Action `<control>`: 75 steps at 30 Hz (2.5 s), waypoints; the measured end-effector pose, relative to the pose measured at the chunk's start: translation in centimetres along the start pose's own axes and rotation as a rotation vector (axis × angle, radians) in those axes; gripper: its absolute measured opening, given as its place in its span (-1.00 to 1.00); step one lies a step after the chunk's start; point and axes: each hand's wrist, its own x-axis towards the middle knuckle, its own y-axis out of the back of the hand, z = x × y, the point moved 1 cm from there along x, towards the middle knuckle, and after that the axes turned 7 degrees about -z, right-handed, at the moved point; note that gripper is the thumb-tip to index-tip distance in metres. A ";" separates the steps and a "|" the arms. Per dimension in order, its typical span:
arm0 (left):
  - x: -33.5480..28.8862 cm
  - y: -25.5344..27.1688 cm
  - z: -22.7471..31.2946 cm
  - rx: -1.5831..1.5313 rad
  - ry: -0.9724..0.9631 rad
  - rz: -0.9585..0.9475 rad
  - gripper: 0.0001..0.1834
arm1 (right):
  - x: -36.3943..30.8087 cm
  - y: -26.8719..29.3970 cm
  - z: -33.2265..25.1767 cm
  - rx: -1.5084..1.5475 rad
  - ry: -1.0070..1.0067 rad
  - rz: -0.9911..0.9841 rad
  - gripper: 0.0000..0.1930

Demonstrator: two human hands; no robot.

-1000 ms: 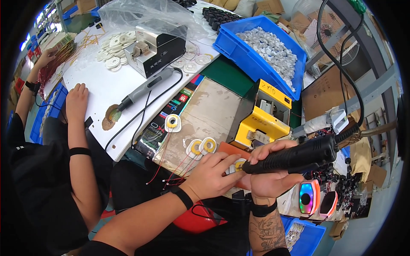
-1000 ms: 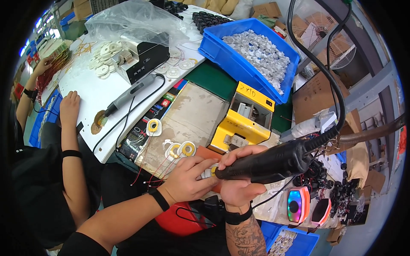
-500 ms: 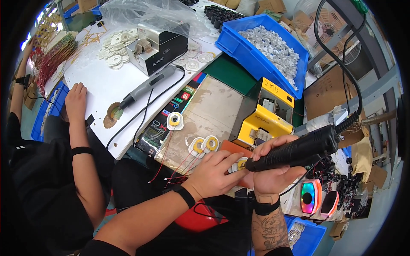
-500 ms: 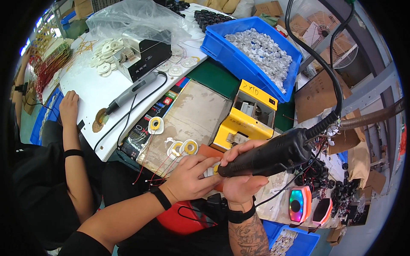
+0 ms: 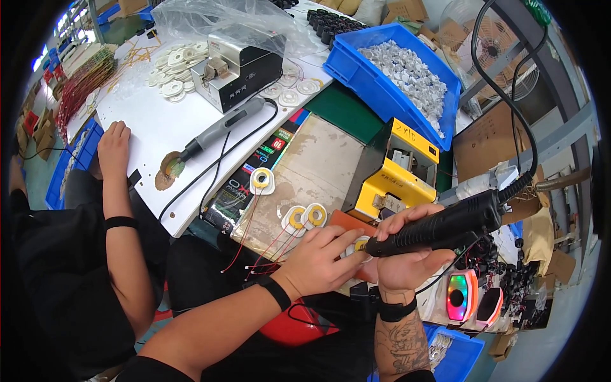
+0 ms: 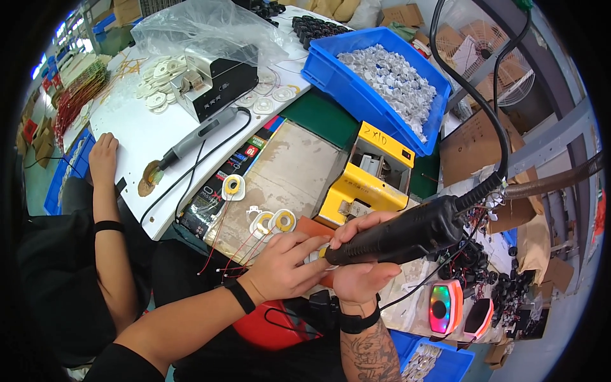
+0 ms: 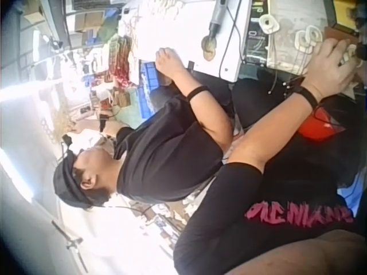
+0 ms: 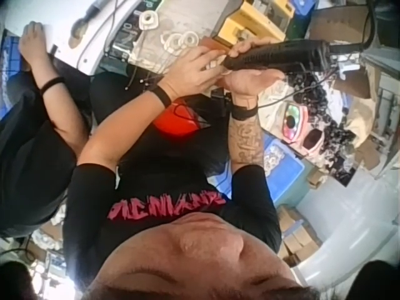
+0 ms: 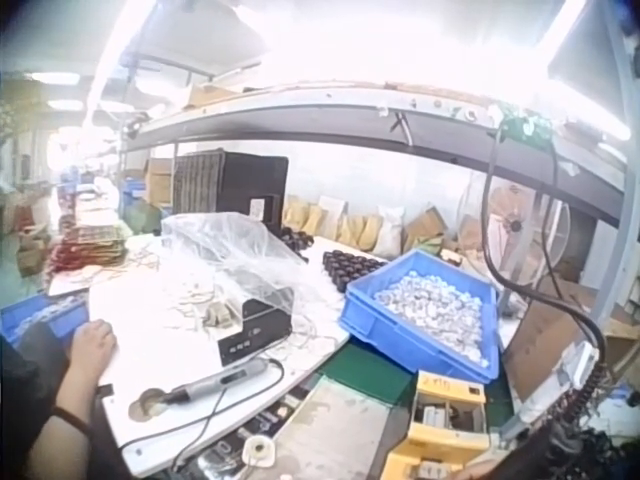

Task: Soldering wires and small components at an assembly workbench.

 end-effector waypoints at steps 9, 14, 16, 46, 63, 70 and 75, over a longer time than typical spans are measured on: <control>0.0 0.3 0.1 0.002 -0.003 -0.005 -0.59 | 0.3 0.2 -0.5 0.042 0.036 0.009 -0.11; -0.2 0.3 0.3 0.021 0.017 -0.039 -0.64 | 0.0 0.3 0.0 0.071 0.011 0.007 -0.11; -0.3 0.1 0.1 0.032 0.016 -0.031 -0.65 | 0.0 0.2 0.2 0.066 0.002 0.007 -0.12; -0.2 0.6 0.2 0.025 0.011 -0.023 -0.61 | 0.4 0.2 0.2 0.135 0.003 0.005 -0.19; -0.2 0.6 0.1 -0.024 0.037 -0.060 -0.55 | 0.7 1.2 -2.9 0.094 -0.035 0.041 -0.16; 0.0 0.4 0.1 -0.052 0.024 -0.006 -0.58 | -0.9 0.1 -2.3 0.091 -0.024 0.003 -0.19; -0.2 0.8 0.2 -0.019 0.018 -0.028 -0.55 | -1.3 -0.5 -2.4 0.064 -0.013 -0.008 -0.17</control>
